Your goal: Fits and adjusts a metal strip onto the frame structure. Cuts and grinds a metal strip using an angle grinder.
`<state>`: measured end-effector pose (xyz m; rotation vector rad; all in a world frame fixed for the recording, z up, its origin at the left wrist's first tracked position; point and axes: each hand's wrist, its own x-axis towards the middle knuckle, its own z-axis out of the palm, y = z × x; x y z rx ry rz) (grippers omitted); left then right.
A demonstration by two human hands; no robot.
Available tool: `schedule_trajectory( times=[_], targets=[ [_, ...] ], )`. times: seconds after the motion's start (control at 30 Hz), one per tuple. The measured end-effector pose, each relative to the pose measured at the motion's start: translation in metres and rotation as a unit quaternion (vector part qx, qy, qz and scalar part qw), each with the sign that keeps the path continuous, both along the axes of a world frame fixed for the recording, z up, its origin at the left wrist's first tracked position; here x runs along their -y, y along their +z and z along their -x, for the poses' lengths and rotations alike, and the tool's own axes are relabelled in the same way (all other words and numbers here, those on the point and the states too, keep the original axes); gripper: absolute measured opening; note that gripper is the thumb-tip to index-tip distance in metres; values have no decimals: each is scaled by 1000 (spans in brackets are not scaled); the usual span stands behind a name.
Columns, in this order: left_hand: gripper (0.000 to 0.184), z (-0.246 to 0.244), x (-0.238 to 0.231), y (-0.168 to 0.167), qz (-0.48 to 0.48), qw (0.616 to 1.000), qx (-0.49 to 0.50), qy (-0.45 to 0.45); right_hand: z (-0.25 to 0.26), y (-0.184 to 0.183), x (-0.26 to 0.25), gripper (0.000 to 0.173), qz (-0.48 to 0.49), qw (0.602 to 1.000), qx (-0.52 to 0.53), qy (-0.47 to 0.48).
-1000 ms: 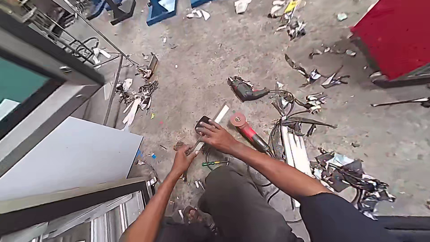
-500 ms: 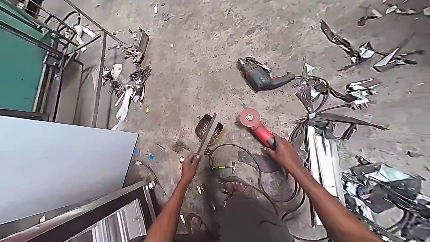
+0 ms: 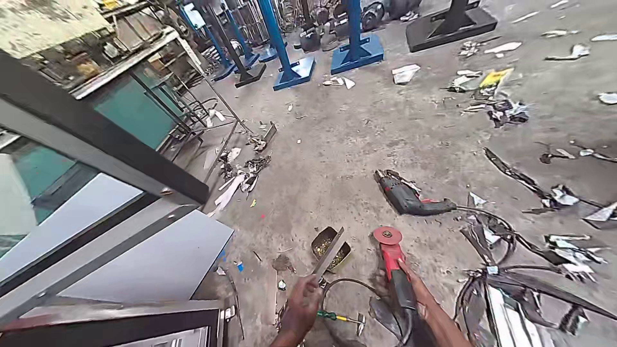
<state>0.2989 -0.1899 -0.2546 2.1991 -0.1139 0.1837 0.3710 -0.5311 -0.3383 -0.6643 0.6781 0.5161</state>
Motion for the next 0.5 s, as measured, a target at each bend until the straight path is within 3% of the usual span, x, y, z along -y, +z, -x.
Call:
schedule_trajectory(
  times=[0.03, 0.1, 0.17, 0.23, 0.3, 0.37, 0.43, 0.5],
  targets=[
    [34, 1, 16, 13, 14, 999, -19, -34, -5, -3, -7, 47, -14, 1000, -1, -23],
    [32, 2, 46, 30, 31, 992, -84, -92, -2, 2, -16, 30, 64, 998, 8, -26],
    [49, 1, 67, 36, 26, 974, -178, -135, 11, 20, -26, 34, 213, 975, 58, 32],
    [78, 4, 85, 32, 38, 941, -287, -173, 40, 36, -33, 50, 285, 950, 119, 51],
    [87, 13, 101, 18, 126, 903, -359, -197, 65, 54, -44, 58, 248, 952, 176, 21],
    [84, 23, 121, -3, 222, 878, -362, -220, 78, 75, -54, 58, 177, 964, 192, -43],
    [79, 34, 135, -13, 227, 887, -359, -180, 81, 80, -62, 54, 136, 969, 185, -90],
    [73, 38, 145, 5, 168, 905, -372, -119, 81, 74, -65, 59, 143, 966, 197, -84]
  ],
)
